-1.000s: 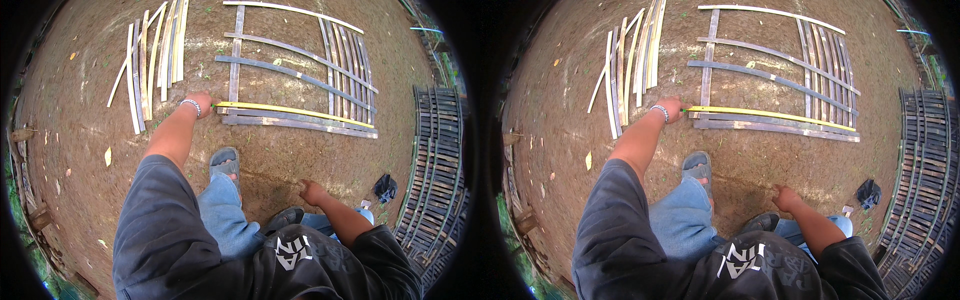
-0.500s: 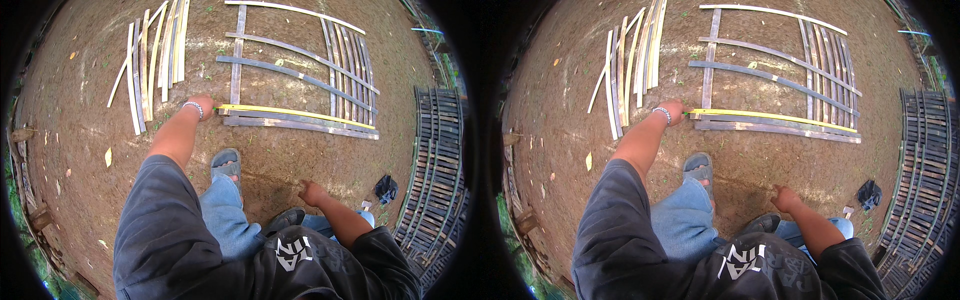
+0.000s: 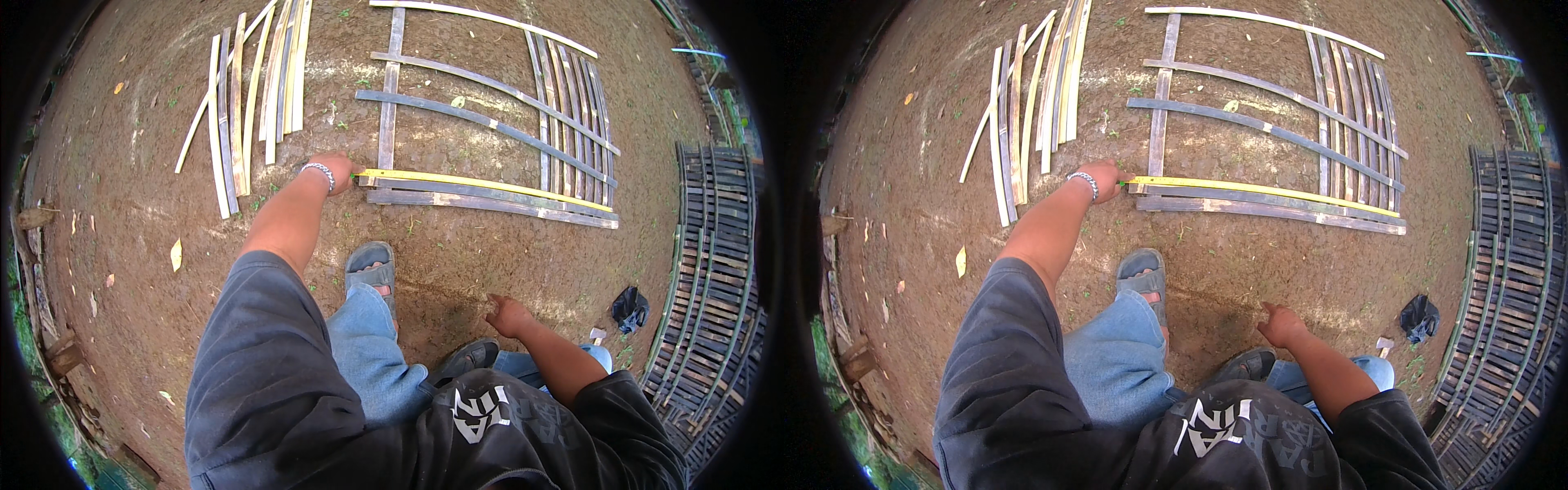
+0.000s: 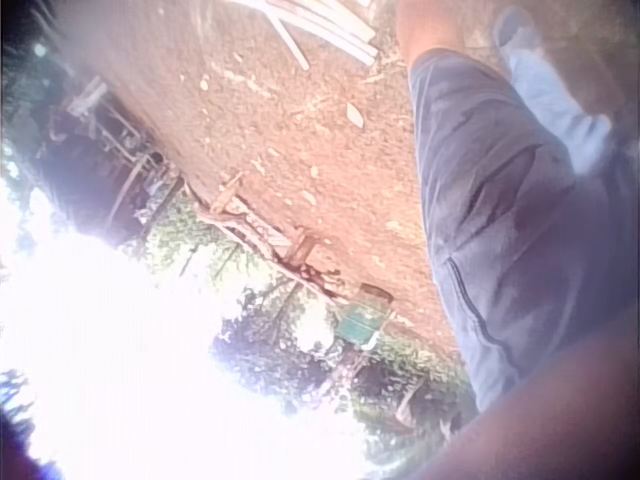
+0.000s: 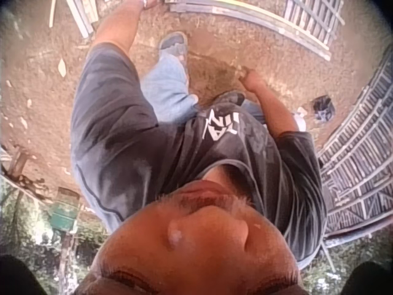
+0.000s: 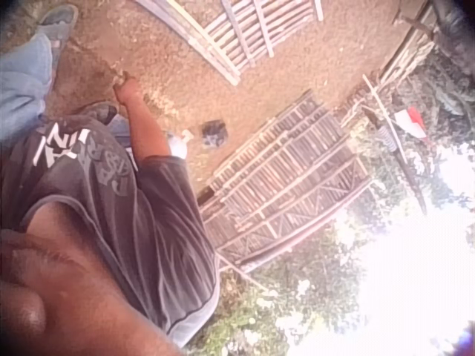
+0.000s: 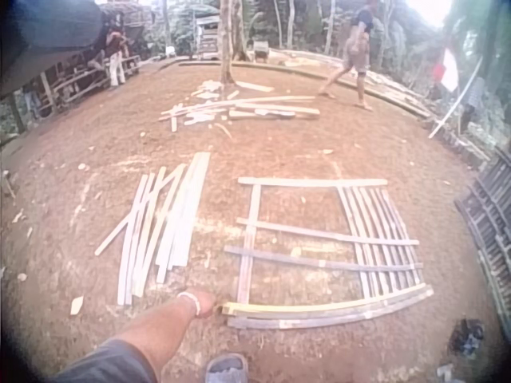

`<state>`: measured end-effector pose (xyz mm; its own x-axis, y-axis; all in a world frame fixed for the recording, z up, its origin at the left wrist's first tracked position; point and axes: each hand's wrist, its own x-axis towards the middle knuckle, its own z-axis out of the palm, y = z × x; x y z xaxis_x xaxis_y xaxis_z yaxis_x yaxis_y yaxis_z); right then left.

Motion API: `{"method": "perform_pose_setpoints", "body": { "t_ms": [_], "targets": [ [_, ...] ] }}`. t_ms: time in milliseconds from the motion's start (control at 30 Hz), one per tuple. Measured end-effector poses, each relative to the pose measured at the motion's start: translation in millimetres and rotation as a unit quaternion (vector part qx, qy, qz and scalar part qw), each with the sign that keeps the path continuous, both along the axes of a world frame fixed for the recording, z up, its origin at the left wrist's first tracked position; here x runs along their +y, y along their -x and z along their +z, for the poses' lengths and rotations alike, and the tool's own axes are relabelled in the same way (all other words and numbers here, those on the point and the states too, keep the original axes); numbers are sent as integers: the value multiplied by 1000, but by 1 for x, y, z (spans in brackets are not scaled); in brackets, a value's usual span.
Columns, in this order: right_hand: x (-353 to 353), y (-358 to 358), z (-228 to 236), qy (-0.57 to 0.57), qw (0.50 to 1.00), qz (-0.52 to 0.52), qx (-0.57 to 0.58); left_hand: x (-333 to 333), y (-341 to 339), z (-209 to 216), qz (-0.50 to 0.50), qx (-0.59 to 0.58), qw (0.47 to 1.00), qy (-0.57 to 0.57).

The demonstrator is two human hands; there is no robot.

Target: The person assembles a bamboo frame on the ground by arranging thin bamboo strips into a grid pattern. They use a tape measure to check dimensions and a hammer to drive nails into the intersections of the strips to secure the structure.

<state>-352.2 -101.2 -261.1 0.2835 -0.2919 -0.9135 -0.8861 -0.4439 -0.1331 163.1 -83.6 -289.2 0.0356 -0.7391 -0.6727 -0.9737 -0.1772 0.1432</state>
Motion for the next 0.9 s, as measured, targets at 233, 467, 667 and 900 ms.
{"method": "perform_pose_setpoints", "body": {
  "t_ms": [233,467,667,900],
  "targets": [
    [-3,-7,9,-9,1000,-7,2,3,-4,-12,-11,-18,1000,10],
    [-8,-10,13,-14,999,-19,22,-1,0,-4,4,-1,1000,5],
    [-10,-9,13,-1,1000,-4,7,-1,1,1,18,7,1000,-4],
    [-8,-17,17,1,1000,-7,9,1,-3,-6,17,9,1000,-2]
  ]
}}
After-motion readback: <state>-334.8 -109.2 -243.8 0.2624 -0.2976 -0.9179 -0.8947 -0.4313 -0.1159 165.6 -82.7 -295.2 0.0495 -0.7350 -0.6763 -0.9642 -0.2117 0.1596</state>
